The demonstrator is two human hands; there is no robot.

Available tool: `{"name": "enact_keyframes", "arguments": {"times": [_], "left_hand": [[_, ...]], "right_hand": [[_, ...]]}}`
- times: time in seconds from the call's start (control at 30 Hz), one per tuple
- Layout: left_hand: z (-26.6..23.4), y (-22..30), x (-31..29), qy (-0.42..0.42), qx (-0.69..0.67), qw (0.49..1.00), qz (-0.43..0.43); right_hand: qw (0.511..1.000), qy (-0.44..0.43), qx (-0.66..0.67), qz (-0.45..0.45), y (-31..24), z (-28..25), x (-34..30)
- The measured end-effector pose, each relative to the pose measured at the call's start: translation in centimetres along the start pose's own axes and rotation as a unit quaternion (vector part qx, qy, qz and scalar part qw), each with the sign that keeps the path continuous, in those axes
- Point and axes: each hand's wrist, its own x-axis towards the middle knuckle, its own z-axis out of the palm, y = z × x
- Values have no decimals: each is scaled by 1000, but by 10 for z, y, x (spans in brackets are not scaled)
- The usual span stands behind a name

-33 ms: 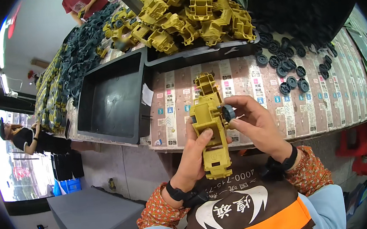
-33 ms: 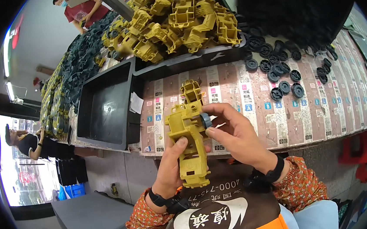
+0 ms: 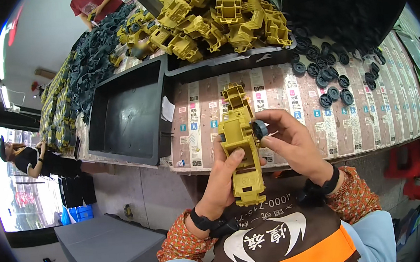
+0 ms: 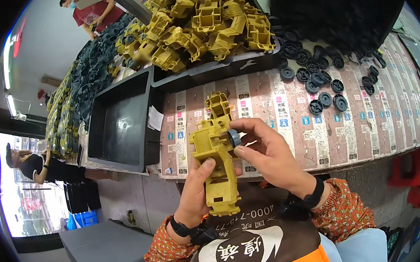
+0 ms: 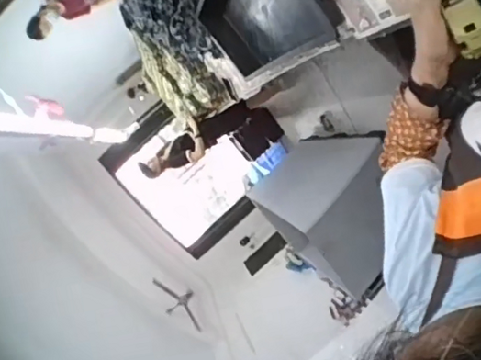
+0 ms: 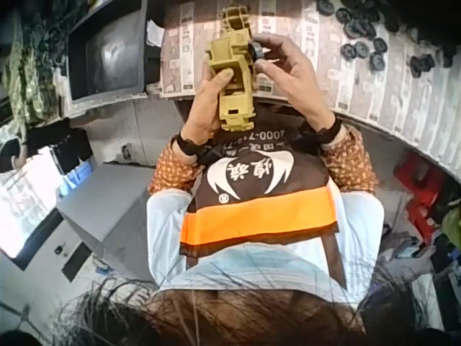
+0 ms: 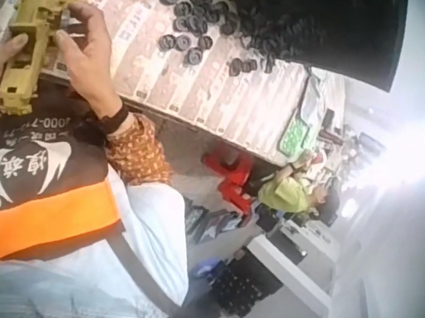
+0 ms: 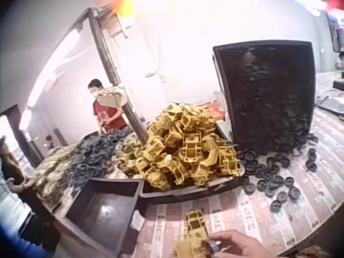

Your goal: The person assembles yellow plastic toy truck bodies by inserting black wheels into the chassis. They repeatedly pick up a truck body, attach wheels one by one, and place the completed unit into a black bin. The process is repetitive and performed by hand without tools.

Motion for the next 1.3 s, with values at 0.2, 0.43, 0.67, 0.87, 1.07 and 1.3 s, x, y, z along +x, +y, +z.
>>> {"name": "enact_keyframes", "arguments": {"times": [0.2, 0.43, 0.67, 0.87, 1.07, 1.3], "left_hand": [[-5, -9, 1, -15, 3, 1000, 1], [-4, -22, 6, 9, 113, 991, 74], [0, -19, 10, -51, 275, 954, 107], [8, -11, 15, -95, 295, 948, 77], [7, -33, 31, -77, 220, 971, 46], [8, 0, 30, -35, -23, 999, 5]], "right_hand": [[999, -9, 46, 4, 8, 2, -1], [999, 22, 14, 24, 3, 14, -21], [994, -38, -85, -52, 7, 1, -37], [998, 6, -49, -49, 1, 0, -40], [934, 17, -357, -22, -15, -27, -32], [682, 102, -714, -119, -36, -133, -1]]}}
